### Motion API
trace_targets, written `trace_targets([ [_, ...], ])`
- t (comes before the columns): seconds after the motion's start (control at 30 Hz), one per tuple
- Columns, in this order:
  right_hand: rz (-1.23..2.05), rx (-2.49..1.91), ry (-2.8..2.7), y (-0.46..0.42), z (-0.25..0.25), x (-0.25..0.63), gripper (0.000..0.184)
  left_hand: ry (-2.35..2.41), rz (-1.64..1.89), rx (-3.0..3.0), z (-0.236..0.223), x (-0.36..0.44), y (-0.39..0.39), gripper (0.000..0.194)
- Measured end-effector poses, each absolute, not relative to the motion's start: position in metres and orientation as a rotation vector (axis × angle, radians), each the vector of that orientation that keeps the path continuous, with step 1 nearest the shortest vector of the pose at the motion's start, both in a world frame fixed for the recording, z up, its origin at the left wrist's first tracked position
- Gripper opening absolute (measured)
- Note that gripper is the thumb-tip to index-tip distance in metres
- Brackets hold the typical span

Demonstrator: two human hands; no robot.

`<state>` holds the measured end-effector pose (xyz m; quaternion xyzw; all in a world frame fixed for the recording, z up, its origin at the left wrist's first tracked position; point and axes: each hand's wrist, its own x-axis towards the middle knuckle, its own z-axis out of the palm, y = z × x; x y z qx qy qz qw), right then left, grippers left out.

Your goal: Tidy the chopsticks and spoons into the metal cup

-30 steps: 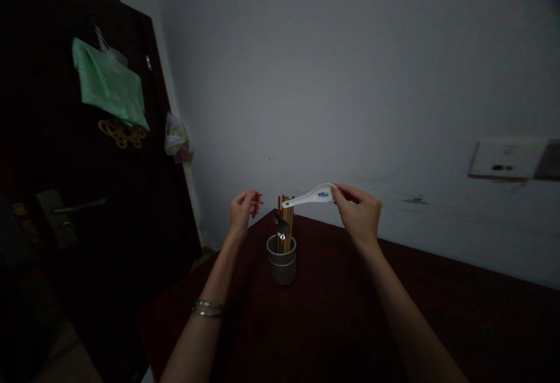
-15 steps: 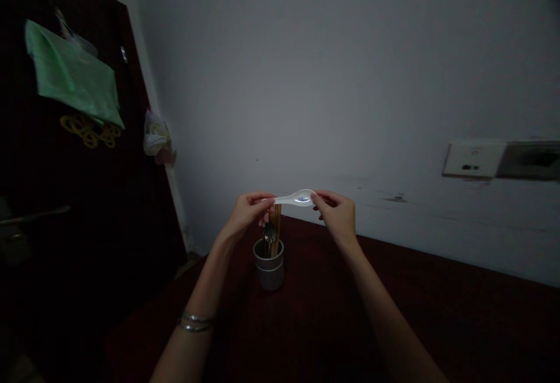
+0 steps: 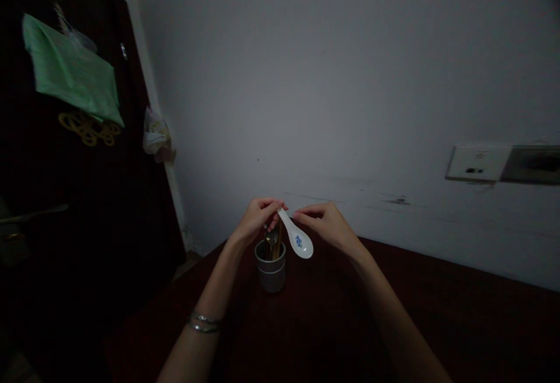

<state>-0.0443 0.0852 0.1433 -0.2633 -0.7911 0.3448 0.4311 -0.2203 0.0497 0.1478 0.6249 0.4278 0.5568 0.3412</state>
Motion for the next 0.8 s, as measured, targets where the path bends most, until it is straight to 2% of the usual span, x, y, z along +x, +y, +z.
trace_targets([
  [0.23, 0.937, -0.667, -2.049, 0.085, 0.137, -0.053, 0.018, 1.125, 1.449, 1.571, 0.144, -0.208, 0.054, 0.028],
  [0.43, 1.073, -0.809, -1.958, 0.105, 0.125, -0.044, 0.023, 1.193, 1.549, 1.528, 0.146, -0.221, 0.057, 0.033],
  [0.63, 1.181, -1.098, -1.540, 0.169, 0.074, -0.041, 0.025, 1.418, 1.809, 1.406, 0.139, -0.269, 0.073, 0.027],
  [0.8, 1.263, -1.179, -1.391, 0.210, 0.030, -0.062, 0.022, 1.555, 1.766, 1.316, 0.114, -0.302, 0.089, 0.025],
])
